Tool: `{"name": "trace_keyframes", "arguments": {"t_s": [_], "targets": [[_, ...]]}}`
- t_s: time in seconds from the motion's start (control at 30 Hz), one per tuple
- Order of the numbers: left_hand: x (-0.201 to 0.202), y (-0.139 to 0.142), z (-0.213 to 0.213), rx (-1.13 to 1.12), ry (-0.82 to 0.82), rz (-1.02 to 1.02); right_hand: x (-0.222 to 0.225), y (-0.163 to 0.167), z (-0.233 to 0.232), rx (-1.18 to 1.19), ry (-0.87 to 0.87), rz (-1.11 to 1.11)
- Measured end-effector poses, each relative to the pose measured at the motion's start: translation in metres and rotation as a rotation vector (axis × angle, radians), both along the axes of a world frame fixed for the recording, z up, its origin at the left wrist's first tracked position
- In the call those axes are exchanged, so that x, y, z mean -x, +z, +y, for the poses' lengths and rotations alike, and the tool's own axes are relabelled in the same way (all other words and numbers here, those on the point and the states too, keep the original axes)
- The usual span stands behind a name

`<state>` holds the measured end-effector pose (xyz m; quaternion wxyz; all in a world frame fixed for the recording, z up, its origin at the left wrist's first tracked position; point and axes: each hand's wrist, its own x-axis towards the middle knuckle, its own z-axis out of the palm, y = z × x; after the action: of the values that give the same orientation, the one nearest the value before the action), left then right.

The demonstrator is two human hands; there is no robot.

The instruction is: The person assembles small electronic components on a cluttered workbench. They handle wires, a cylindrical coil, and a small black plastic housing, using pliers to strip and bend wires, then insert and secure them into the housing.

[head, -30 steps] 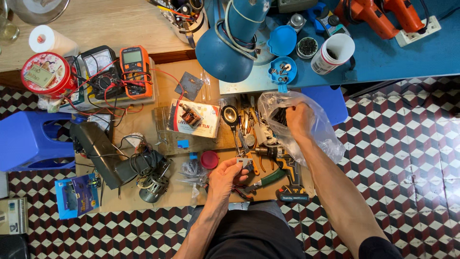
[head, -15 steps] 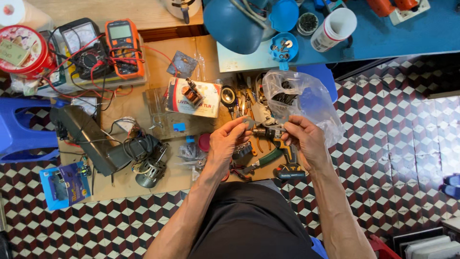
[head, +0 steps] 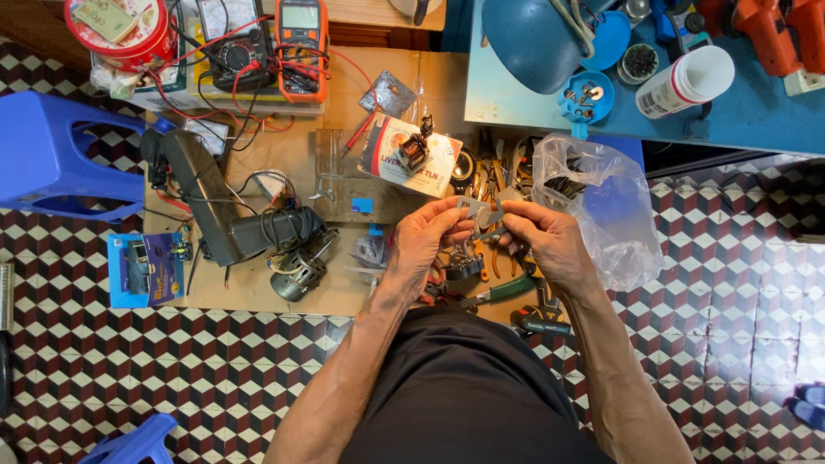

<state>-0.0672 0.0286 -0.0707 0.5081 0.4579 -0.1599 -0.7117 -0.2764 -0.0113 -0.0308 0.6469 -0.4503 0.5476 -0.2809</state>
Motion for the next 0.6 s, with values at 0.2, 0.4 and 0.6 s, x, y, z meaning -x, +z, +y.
{"name": "trace_keyframes", "arguments": {"t_s": [0.2,0.4,0.6], "targets": [[-0.005,0.012,-0.002,-0.014,-0.096,-0.351,-0.002,0.019,-0.011,0.152,0.217,0.196],[-0.003,0.024,0.0,0.051,-0.091,-0.628,-0.005,0.016,-0.016,0.011,0.145,0.151],[0.016,0.044,0.017,0.615,-0.021,-1.271,-0.019,0.007,-0.013,-0.082,0.001,0.087]]}}
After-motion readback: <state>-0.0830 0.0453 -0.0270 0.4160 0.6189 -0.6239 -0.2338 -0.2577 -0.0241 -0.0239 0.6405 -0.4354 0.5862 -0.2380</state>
